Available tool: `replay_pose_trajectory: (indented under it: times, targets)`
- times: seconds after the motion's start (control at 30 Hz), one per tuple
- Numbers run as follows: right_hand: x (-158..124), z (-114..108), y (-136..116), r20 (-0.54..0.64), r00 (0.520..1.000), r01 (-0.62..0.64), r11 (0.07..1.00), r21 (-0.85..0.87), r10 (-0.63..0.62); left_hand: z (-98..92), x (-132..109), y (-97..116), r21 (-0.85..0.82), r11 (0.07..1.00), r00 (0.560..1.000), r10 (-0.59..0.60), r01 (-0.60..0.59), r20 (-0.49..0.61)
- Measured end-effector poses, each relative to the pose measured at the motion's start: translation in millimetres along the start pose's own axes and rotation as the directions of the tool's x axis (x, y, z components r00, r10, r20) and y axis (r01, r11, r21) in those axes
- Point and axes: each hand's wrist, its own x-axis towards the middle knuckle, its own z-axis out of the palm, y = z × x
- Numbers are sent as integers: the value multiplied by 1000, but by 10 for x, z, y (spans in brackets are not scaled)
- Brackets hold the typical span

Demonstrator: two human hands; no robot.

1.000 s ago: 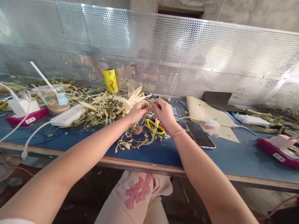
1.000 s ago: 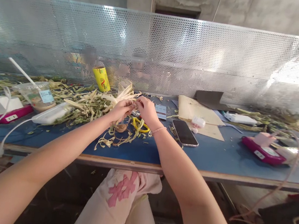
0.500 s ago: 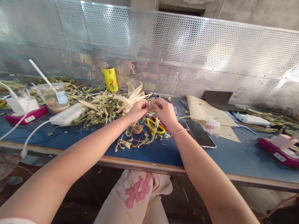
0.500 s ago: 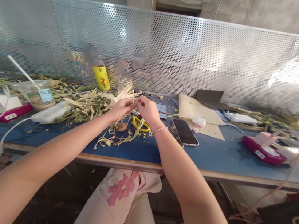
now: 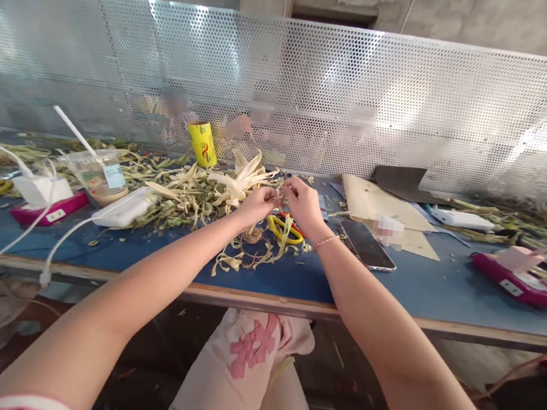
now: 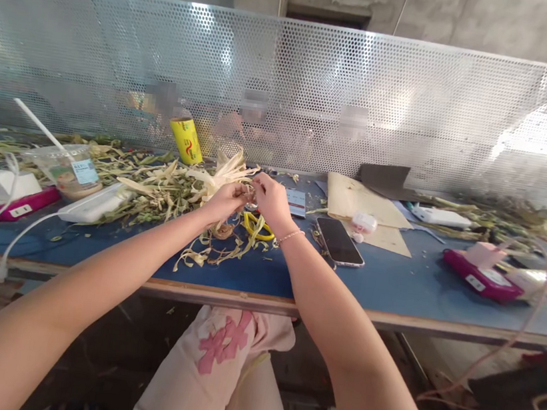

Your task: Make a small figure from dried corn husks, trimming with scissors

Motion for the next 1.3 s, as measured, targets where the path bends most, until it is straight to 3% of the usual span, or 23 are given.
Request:
replay_pose_trajectory:
  times: [0.3,0.47,0.7,0.9,1.07,1.3]
  targets:
    - [6,-24,-20,25,997,-70,997,20,69,-13,19,21,-253,967,999,0,9,35]
    - [22,-28,5,-3,998,-69,997,46,70,13,27,40,-416,907,998,-66,60,-1]
    - [31,-43,44,-65,995,-67,996,56,71,-25,21,60,-475,853,975,-207,218,77]
    - [37,-28,41,-71,993,-90,992,84,96,-66,58,93,-615,723,943,-312,316,118]
    - [47,19,55,-64,992,-102,987,125,111,-21,68,33,-562,749,928,-360,350,97]
    - [51,5,46,-54,992,-105,982,159,115,77,-15,-5,-596,765,960,-279,244,34]
